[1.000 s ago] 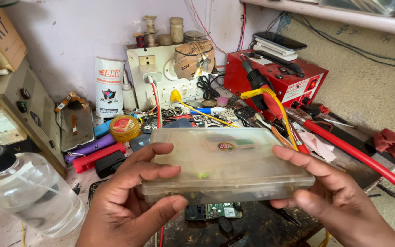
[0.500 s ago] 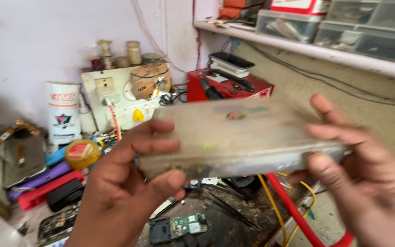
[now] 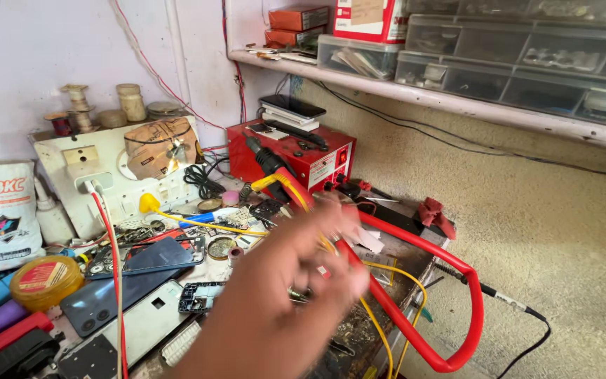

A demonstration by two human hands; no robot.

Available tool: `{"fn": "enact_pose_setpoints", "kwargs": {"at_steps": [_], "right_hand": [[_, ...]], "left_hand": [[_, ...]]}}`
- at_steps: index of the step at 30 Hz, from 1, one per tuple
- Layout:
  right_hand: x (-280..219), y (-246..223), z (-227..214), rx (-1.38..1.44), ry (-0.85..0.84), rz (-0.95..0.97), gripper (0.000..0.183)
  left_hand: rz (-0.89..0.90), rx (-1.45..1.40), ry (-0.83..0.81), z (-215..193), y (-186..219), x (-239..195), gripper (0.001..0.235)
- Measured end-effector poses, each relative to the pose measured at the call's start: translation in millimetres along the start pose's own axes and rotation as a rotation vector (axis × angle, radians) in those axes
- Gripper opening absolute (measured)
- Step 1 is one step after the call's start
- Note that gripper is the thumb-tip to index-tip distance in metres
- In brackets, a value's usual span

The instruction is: The person opens a plastic parts box and selects a small electronic component from a bag. They then use a soldering iron to apply heat to a small circuit board on the workbench.

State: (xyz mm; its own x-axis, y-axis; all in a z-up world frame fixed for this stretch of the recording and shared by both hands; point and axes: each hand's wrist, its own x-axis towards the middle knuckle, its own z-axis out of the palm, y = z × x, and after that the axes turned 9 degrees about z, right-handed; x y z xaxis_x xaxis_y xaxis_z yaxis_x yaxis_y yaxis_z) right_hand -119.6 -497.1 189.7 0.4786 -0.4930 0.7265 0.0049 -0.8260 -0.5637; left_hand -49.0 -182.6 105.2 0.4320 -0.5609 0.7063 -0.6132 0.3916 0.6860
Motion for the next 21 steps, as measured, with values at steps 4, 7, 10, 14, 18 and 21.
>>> {"fn": "enact_pose_setpoints", "kwargs": {"at_steps": [4,7,10,14,18,21], "right_hand": [[40.8,11.5,14.3,-0.181,0.003,0.03,0.018],[54.0,20.8,25.5,-0.284,-0.022,0.058,0.017],[59.2,25.2,33.5,-0.384,-0.045,0.085,0.017],[58.2,26.8,32.1,-0.509,-0.048,0.107,0.019],[46.3,35.3,33.5,-0.62,-0.081,0.111,0.022],[59.1,26.1,36.3,-0.682,-0.061,0.065,0.024]], "left_hand": [[-0.094,0.131,-0.194,2.5,-40.6,-35.2,0.046],[-0.153,0.188,-0.157,-12.6,-59.2,-46.8,0.044],[-0.279,0.233,-0.014,-27.1,-64.3,-49.8,0.041],[-0.268,0.216,0.047,-31.2,-64.5,-44.5,0.041],[-0.109,0.227,-0.02,-31.1,-70.9,-50.6,0.035],[-0.214,0.332,0.005,-36.1,-76.8,-54.6,0.04]]}}
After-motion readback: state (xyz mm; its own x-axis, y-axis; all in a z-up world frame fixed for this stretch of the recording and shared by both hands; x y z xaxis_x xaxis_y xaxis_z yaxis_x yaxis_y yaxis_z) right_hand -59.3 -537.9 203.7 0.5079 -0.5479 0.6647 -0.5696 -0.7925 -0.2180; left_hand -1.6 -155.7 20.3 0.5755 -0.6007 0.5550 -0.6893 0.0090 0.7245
